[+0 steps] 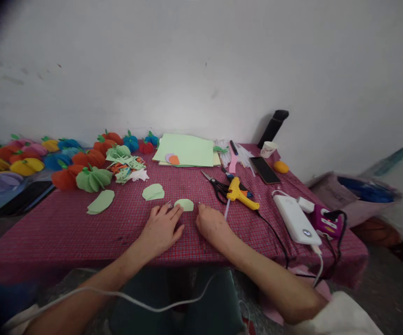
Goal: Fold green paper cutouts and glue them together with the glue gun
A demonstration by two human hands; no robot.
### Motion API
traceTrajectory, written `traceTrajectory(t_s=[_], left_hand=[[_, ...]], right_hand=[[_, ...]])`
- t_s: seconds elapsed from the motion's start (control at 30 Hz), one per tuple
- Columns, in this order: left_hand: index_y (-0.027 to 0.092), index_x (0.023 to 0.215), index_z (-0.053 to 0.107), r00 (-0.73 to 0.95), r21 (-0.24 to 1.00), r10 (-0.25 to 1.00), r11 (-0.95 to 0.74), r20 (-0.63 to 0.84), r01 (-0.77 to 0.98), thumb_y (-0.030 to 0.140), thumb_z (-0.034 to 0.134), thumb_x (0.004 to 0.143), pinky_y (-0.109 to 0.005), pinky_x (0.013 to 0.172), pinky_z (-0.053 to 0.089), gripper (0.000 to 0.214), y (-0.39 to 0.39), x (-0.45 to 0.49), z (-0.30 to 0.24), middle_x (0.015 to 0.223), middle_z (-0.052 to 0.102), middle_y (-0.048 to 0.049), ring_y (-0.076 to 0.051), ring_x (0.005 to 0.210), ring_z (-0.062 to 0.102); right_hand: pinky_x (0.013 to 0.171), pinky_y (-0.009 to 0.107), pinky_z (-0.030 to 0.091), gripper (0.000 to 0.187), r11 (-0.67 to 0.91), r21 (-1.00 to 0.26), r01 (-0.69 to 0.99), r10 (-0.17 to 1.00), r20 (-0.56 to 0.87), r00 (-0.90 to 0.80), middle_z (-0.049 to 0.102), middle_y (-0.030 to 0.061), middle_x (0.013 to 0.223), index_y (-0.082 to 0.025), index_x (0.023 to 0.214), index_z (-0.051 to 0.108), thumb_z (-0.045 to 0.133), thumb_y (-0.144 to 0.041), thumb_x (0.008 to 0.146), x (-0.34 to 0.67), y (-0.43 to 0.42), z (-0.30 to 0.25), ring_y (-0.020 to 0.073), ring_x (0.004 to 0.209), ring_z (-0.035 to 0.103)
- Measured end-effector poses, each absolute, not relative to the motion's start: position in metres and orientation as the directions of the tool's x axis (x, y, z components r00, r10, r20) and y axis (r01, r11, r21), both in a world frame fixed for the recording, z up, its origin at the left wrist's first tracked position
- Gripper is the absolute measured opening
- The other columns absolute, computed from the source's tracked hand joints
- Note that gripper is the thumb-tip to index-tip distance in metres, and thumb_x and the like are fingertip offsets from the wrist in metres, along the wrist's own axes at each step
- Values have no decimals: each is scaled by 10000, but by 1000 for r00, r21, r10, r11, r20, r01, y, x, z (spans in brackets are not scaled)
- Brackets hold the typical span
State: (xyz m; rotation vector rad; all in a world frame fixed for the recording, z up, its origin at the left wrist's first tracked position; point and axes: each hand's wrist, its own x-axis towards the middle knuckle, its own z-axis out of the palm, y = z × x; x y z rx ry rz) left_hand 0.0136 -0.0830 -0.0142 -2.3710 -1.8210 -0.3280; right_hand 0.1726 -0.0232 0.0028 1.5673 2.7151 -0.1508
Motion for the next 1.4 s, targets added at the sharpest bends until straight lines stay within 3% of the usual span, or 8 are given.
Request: traceTrajectory(t_s=[0.23,0.5,0.73,0.97,1.4], left_hand=[[140,1218,523,247,24,935,-262,253,965,291,380,877,-451,924,290,399,-81,14,-16,1231,576,-92,-277,1134,429],[166,1211,525,243,48,932,-265,268,963,317,417,861,-435,909,302,396,-80,15,-13,1169,593,-90,-278,1116,434],[206,1221,515,237,65,931,-264,278,962,324,423,865,-436,897,298,387,-81,16,-12,1128,595,-86,-279,1118,429],[196,1201,527,242,53,930,-266,275,962,327,433,859,-421,890,304,378,-82,17,-12,1104,591,-92,-264,1094,445],[177,1147,565,248,40,928,-269,279,962,327,429,858,-424,885,308,353,-80,18,-11,1063,607,-103,-269,1066,454]], right_hand=[[734,256,444,273,658,-69,750,745,-85,-661,656,116,967,-126,1096,552,377,-138,886,159,-31,-7,187,860,627],[763,272,449,317,542,-7,840,839,-37,-542,660,131,989,-110,1142,550,368,-139,884,179,-25,-8,190,867,638],[734,275,455,344,635,-19,772,770,-71,-635,653,115,958,-133,1187,536,365,-134,888,168,-32,-5,182,834,635],[766,270,454,351,571,-14,821,820,-31,-571,661,124,980,-110,1183,548,373,-141,881,175,-32,-7,188,870,636],[769,251,436,341,590,-25,807,807,-7,-590,647,106,993,-152,1214,526,368,-176,913,166,-18,-2,166,874,622]])
